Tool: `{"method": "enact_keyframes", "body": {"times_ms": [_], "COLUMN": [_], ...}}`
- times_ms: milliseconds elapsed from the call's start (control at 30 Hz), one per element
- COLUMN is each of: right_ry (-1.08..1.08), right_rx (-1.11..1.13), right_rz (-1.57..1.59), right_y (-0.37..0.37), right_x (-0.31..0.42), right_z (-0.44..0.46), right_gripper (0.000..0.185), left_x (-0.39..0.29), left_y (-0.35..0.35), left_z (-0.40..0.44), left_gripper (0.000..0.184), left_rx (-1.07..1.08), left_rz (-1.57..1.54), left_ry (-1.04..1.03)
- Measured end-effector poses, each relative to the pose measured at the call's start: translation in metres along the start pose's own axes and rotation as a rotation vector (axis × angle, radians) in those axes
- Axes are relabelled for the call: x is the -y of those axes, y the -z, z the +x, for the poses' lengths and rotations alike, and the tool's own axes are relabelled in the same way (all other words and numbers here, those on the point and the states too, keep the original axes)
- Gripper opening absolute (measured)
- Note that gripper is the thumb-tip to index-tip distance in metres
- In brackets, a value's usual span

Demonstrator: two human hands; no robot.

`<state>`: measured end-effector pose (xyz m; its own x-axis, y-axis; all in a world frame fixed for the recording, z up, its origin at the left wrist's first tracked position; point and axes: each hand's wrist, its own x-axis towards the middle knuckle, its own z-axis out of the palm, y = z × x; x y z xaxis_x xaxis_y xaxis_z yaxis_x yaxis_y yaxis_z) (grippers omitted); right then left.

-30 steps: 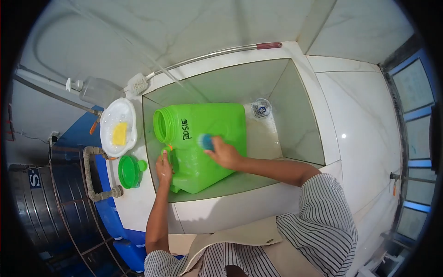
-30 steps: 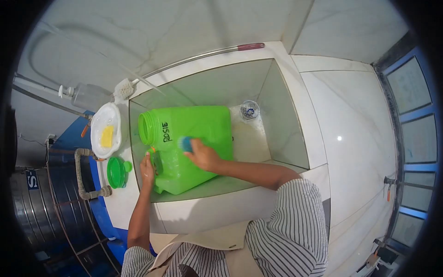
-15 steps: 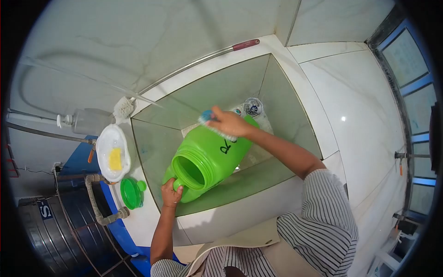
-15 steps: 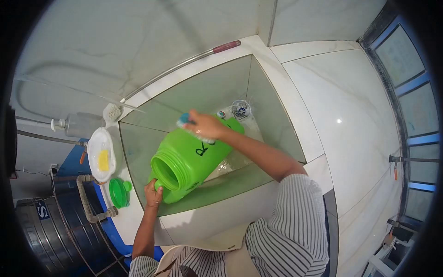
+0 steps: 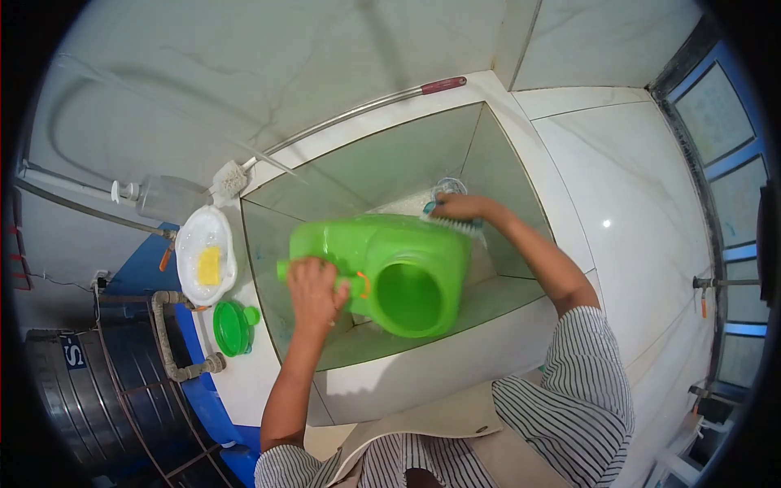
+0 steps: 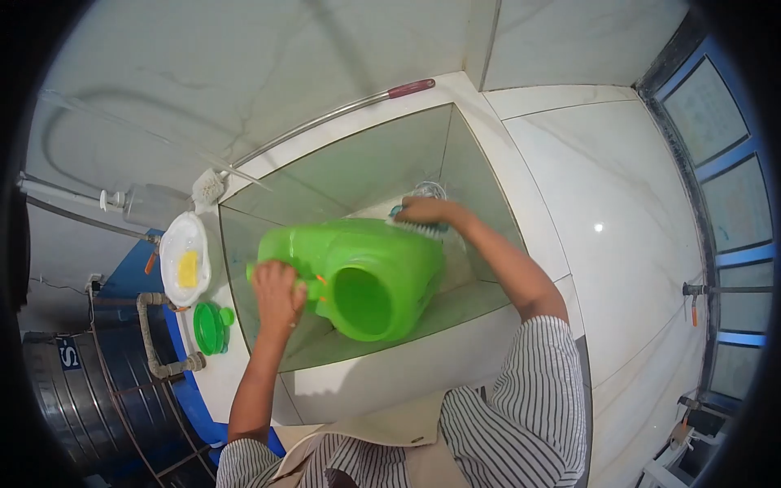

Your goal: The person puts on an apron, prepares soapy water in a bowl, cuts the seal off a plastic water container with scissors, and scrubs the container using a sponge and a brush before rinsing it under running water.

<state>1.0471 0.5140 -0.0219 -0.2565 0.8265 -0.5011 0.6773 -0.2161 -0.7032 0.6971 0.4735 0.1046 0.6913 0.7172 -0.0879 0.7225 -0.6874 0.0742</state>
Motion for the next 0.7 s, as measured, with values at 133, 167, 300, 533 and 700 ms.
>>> {"method": "enact_keyframes", "body": {"times_ms": [133, 167, 300, 533, 700], "right_ry": [0.153, 0.181, -0.074, 0.431, -0.067], "right_rx": [-0.168, -0.253, -0.563, -0.535, -0.670], "right_rz": [0.286, 0.270, 0.312, -0.090, 0.145], "right_y": [-0.086, -0.108, -0.152, -0.183, -0.135], "right_x": [0.083, 0.095, 0.004, 0.132, 0.014], "right_z": [-0.038, -0.033, 0.040, 0.002, 0.065], "right_gripper": [0.059, 0.057, 0.047, 0.042, 0.043], "left_x": [0.051, 0.059, 0.090, 0.125, 0.123], "left_y": [-0.065, -0.075, -0.102, -0.136, -0.134], "left_z": [-0.001, -0.005, -0.021, -0.028, -0.031], "left_gripper": [0.032, 0.032, 0.031, 0.029, 0.028], "left_rx": [-0.613, -0.654, -0.514, -0.481, -0.451], "left_rz": [-0.293, -0.392, -1.216, -1.140, -1.116], "left_ry": [0.421, 0.489, 0.840, 1.015, 1.039]}}
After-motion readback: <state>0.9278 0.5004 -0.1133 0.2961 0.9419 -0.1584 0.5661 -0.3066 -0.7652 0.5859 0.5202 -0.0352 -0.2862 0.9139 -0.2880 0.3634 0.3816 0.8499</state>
